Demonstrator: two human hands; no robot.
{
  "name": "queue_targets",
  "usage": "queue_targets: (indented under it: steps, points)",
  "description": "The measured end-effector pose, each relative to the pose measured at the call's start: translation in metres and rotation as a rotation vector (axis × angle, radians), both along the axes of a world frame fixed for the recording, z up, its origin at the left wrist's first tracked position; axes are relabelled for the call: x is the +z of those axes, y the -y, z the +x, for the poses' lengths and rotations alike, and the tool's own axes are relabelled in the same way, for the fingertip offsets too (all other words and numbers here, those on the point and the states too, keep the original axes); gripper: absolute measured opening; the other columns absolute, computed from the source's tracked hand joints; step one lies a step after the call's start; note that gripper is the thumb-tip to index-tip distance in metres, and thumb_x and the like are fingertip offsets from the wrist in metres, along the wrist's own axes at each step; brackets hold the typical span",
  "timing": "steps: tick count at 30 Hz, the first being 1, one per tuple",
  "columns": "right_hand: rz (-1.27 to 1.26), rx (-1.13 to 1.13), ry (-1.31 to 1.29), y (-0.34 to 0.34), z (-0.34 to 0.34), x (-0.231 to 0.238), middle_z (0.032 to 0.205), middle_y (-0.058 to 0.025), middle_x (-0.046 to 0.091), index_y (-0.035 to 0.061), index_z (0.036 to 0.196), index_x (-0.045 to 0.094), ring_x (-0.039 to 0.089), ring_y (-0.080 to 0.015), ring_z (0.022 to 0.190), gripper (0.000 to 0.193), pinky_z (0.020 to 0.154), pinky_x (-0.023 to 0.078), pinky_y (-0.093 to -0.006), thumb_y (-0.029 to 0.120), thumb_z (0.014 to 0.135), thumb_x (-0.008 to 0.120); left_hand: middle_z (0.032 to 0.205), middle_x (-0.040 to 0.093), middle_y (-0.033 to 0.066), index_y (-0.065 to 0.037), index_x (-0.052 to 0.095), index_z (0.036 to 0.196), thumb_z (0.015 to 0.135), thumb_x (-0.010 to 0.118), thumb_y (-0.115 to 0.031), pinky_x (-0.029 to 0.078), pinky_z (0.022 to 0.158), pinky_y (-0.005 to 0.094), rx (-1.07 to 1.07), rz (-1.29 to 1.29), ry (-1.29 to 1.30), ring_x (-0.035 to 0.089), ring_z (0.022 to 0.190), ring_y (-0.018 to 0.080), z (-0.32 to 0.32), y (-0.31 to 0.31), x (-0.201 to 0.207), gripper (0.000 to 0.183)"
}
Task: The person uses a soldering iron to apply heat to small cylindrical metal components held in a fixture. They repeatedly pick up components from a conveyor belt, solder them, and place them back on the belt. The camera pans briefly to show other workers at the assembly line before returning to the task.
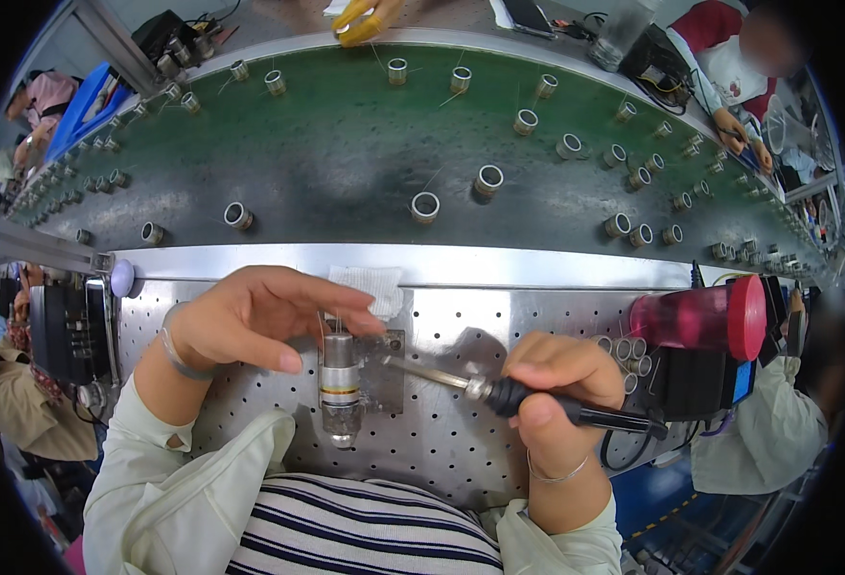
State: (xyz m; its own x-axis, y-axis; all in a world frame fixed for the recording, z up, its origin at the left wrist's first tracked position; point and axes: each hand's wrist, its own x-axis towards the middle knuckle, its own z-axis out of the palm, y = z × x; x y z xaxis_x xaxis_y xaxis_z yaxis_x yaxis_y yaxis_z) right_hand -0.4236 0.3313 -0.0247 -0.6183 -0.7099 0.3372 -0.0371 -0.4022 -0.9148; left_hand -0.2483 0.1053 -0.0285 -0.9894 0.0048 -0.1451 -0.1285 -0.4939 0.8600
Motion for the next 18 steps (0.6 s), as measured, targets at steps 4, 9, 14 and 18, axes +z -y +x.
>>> queue_targets:
  steps: [4, 9, 14, 18]
  points:
    - [-0.082, 0.208, 0.056, -0.002, -0.004, -0.006, 0.073, -0.0121, 0.063, -0.0042, 0.085, 0.063, 0.056, -0.0196, 0.060, 0.019, 0.057, 0.044, -0.0280, 0.005, 0.072, 0.074, 0.120, 0.060, 0.0132, 0.002, 0.052, 0.130, 0.076, 0.073, -0.003, 0.046, 0.088, 0.0283, -0.044, 0.057, 0.040, 0.057, 0.104, 0.0159, -0.003, -0.010, -0.003, 0.058]
    - [-0.007, 0.182, -0.037, -0.002, -0.003, -0.005, 0.070, -0.0115, 0.063, -0.0037, 0.084, 0.064, 0.056, -0.0192, 0.060, 0.019, 0.057, 0.044, -0.0281, 0.004, 0.070, 0.074, 0.108, 0.063, 0.0141, 0.006, 0.056, 0.123, 0.071, 0.075, 0.002, 0.048, 0.086, 0.0304, 0.045, 0.061, 0.146, 0.060, 0.101, 0.0199, -0.005, -0.020, 0.001, 0.055]
    - [-0.025, 0.186, -0.099, 0.000, -0.003, -0.005, 0.069, -0.0110, 0.063, -0.0035, 0.084, 0.064, 0.056, -0.0191, 0.060, 0.019, 0.057, 0.043, -0.0277, 0.005, 0.071, 0.074, 0.107, 0.060, 0.0132, 0.002, 0.062, 0.114, 0.071, 0.074, 0.006, 0.049, 0.083, 0.0289, 0.131, 0.033, 0.025, 0.059, 0.096, 0.0182, -0.005, -0.027, 0.002, 0.044]
    - [-0.050, 0.184, -0.010, -0.003, -0.007, -0.005, 0.068, -0.0109, 0.062, -0.0045, 0.084, 0.063, 0.057, -0.0190, 0.059, 0.020, 0.054, 0.043, -0.0272, 0.002, 0.069, 0.075, 0.108, 0.060, 0.0164, 0.001, 0.068, 0.100, 0.071, 0.072, 0.009, 0.049, 0.086, 0.0300, 0.145, 0.010, -0.013, 0.059, 0.098, 0.0199, -0.003, -0.027, 0.005, 0.031]
